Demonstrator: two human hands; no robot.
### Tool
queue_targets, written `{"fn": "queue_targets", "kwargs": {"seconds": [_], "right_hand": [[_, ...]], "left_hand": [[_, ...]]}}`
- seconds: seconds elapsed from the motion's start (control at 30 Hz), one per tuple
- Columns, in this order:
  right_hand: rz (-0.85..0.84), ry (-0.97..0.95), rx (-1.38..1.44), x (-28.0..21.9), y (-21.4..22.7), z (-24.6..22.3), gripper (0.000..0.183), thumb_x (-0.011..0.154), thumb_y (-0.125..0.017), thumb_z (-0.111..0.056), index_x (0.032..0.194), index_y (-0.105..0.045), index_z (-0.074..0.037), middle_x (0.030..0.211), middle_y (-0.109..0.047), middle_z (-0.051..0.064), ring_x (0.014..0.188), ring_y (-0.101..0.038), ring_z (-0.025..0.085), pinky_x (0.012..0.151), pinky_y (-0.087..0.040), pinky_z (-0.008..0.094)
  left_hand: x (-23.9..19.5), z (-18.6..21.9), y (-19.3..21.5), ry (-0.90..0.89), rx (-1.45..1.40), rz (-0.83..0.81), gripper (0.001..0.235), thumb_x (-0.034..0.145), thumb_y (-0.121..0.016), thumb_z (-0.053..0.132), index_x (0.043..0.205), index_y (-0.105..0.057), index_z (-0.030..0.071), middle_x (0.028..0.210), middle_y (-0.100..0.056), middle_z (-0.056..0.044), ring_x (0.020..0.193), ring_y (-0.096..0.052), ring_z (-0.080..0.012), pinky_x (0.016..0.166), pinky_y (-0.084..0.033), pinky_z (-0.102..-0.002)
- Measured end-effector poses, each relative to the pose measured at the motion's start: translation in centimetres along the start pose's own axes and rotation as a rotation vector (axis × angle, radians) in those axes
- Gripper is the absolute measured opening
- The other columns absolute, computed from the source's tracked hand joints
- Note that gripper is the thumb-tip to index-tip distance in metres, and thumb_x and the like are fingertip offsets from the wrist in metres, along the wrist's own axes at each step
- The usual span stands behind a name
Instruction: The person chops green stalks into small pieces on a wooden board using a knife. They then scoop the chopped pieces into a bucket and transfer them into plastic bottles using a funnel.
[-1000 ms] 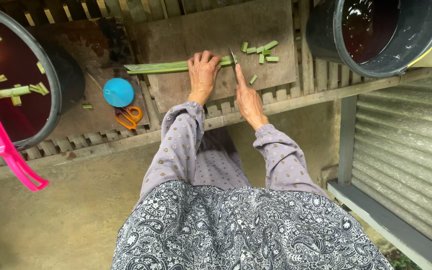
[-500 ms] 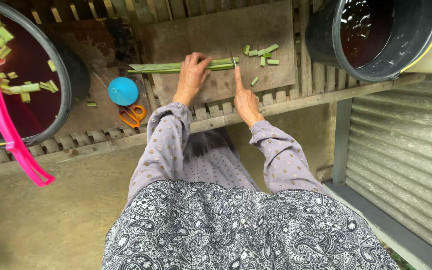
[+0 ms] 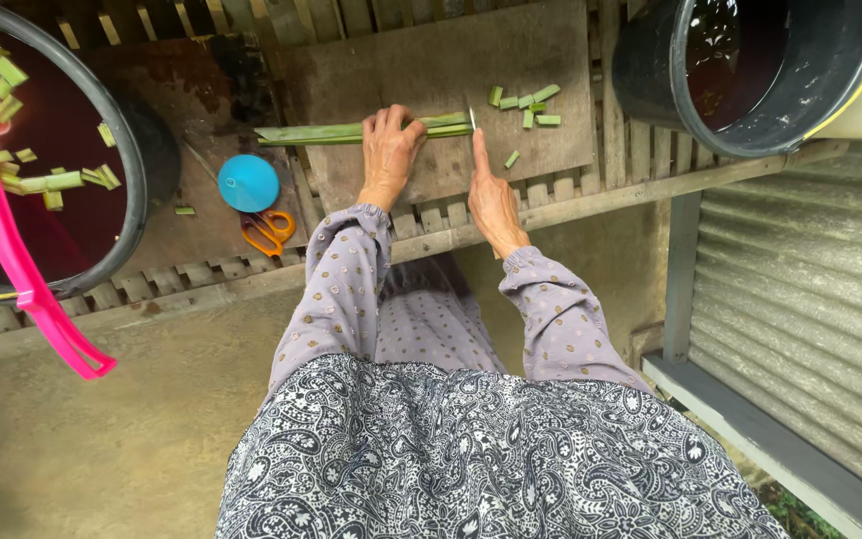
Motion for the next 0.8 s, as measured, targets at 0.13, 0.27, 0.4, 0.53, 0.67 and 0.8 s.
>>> {"fn": "queue_targets", "kwargs": {"seconds": [0.13, 0.27, 0.4, 0.53, 0.67, 0.8], "right_hand": [[0.125, 0.039, 0.103, -1.0, 0.1, 0.7, 0.075, 0.106, -0.046, -0.009, 0.166, -0.005, -0.026, 0.070, -0.065, 0.021, 0.058, -0.063, 0.036, 0.057, -0.046, 0.051], [0.146, 0.087, 0.103, -1.1, -0.5, 1.9, 0.075, 0.104, -0.047, -0.008, 0.166, -0.009, -0.029, 0.069, -0.063, 0.019, 0.058, -0.060, 0.034, 0.059, -0.046, 0.049], [0.154, 0.110, 0.090, -1.1, -0.9, 2.5, 0.075, 0.106, -0.049, -0.010, 0.166, -0.010, -0.029, 0.069, -0.061, 0.015, 0.059, -0.059, 0.030, 0.060, -0.046, 0.048], [0.134, 0.098, 0.123, -1.2, -0.7, 2.0, 0.073, 0.108, -0.048, -0.010, 0.166, -0.009, -0.028, 0.064, -0.056, 0.013, 0.054, -0.055, 0.027, 0.057, -0.045, 0.047], [0.160, 0.123, 0.097, -2.0, -1.0, 1.4, 0.072, 0.109, -0.048, -0.011, 0.166, -0.009, -0.028, 0.061, -0.054, 0.011, 0.052, -0.053, 0.024, 0.054, -0.043, 0.045], [0.152, 0.171, 0.086, -1.9, -1.8, 0.9, 0.073, 0.108, -0.049, -0.009, 0.166, -0.008, -0.027, 0.061, -0.054, 0.009, 0.052, -0.052, 0.023, 0.051, -0.043, 0.045]], "left_hand": [[-0.1, 0.0, 0.0, 0.005, -0.012, 0.019, 0.016, 0.083, -0.080, 0.014, 0.096, -0.071, 0.015, 0.108, -0.061, -0.003, 0.108, -0.057, -0.0270, 0.098, -0.041, -0.046], [-0.1, 0.0, -0.5, -0.005, 0.006, 0.025, 0.017, 0.084, -0.080, 0.014, 0.096, -0.068, 0.015, 0.111, -0.062, -0.001, 0.111, -0.057, -0.0266, 0.099, -0.040, -0.045], [-0.4, -0.1, -1.2, 0.036, 0.007, 0.019, 0.017, 0.086, -0.080, 0.015, 0.097, -0.066, 0.015, 0.112, -0.062, 0.001, 0.113, -0.056, -0.0251, 0.100, -0.040, -0.044], [-0.1, -0.6, 0.0, 0.046, -0.023, -0.025, 0.027, 0.084, -0.082, 0.020, 0.105, -0.067, 0.012, 0.117, -0.060, -0.005, 0.115, -0.055, -0.0289, 0.103, -0.039, -0.048], [-0.5, -3.1, 4.3, 0.007, 0.073, -0.031, 0.047, 0.079, -0.083, 0.025, 0.121, -0.070, 0.009, 0.123, -0.058, -0.012, 0.116, -0.052, -0.0322, 0.102, -0.035, -0.052], [-1.3, -4.8, 6.8, 0.049, 0.116, -0.138, 0.038, 0.085, -0.083, 0.022, 0.121, -0.076, 0.017, 0.122, -0.061, -0.006, 0.117, -0.052, -0.0302, 0.102, -0.034, -0.049]]}}
Point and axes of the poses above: each hand's wrist, its own x-axis towards the middle knuckle, its own y-axis out of the back of the hand, z = x × y, the point moved 4 cm from there along x, towards the middle knuckle
